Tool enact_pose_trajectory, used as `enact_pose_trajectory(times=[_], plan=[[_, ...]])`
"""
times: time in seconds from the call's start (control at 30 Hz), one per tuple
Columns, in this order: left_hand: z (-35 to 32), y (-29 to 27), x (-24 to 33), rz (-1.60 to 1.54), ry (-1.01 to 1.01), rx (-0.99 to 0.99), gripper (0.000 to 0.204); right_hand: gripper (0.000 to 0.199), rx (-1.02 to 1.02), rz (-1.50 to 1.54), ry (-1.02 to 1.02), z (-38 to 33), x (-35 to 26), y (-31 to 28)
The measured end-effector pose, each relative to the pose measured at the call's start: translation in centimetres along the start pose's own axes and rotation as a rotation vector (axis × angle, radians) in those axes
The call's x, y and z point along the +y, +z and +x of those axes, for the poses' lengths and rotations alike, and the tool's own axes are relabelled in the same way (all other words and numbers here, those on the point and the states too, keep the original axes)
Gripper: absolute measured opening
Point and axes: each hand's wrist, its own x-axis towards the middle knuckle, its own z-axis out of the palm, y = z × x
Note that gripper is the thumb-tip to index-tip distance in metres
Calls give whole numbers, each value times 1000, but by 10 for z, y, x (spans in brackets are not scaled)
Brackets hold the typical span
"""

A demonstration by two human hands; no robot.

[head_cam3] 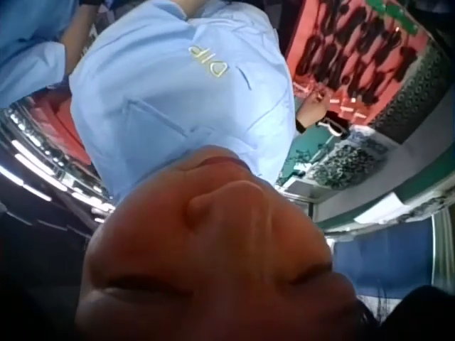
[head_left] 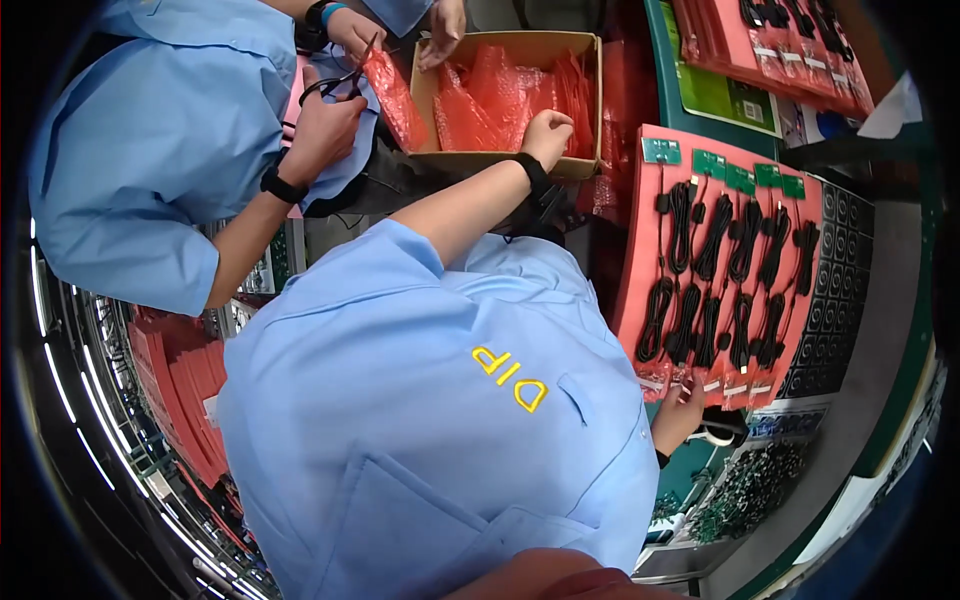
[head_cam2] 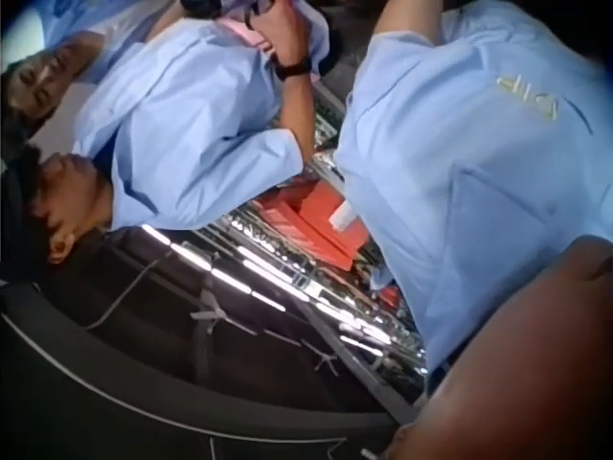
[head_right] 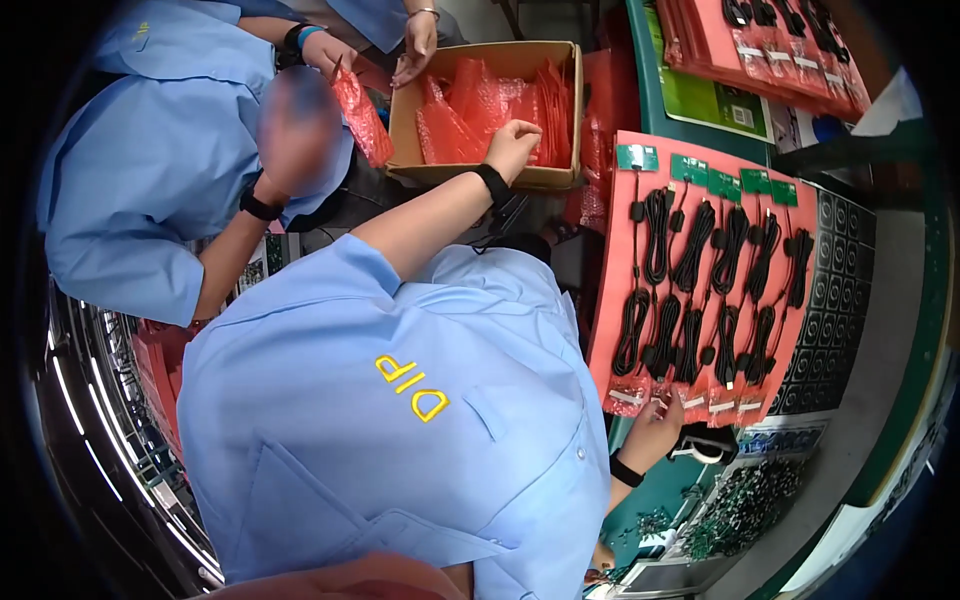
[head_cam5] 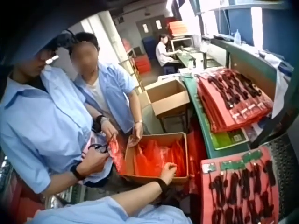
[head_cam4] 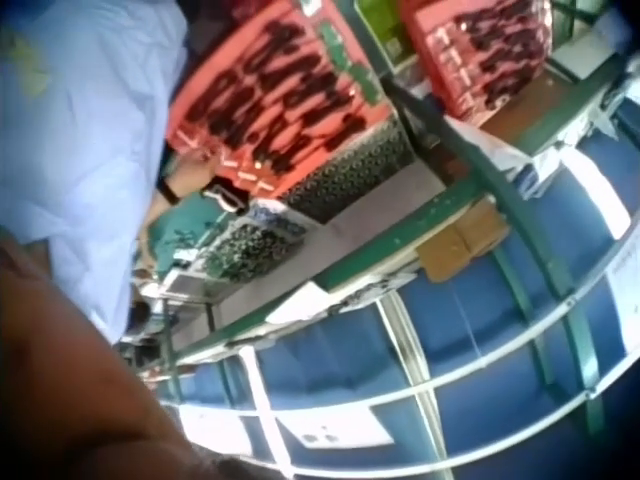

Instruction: The person picks up a circuit board and places it into a bubble wrap sleeve, then seals the package with tape from a dispenser. The wrapped circuit board is then placed back onto a tray next to a cable.

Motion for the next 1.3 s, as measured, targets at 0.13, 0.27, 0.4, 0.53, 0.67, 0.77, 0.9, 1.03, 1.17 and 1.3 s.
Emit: enact_pose_trajectory(times=[0.13,0.27,0.4,0.53,0.67,0.77,0.9,1.03,1.17,1.3], plan=[[74,-46,-27,523,-125,353,40,31,-13,0,3,22,-48,-4],[132,-105,-81,517,-615,696,52,28,-1,-51,-113,34,-86,5],[165,-143,-107,372,-699,915,42,27,-85,-37,-151,55,-96,28],[162,-134,-87,497,-703,708,29,25,-100,-36,-25,54,-125,24],[136,-108,-57,550,-405,668,19,25,-55,60,-70,70,-135,26],[118,-96,-42,616,-37,639,9,25,-62,39,-272,82,-140,33],[93,-71,-23,536,27,544,5,24,-88,64,-371,78,-129,33],[64,-65,-13,528,93,469,8,24,-99,98,-462,76,-118,28],[44,-65,-19,473,94,510,11,24,-101,99,-507,71,-105,25],[27,-69,-21,464,174,566,11,24,-125,133,-532,66,-94,34]])
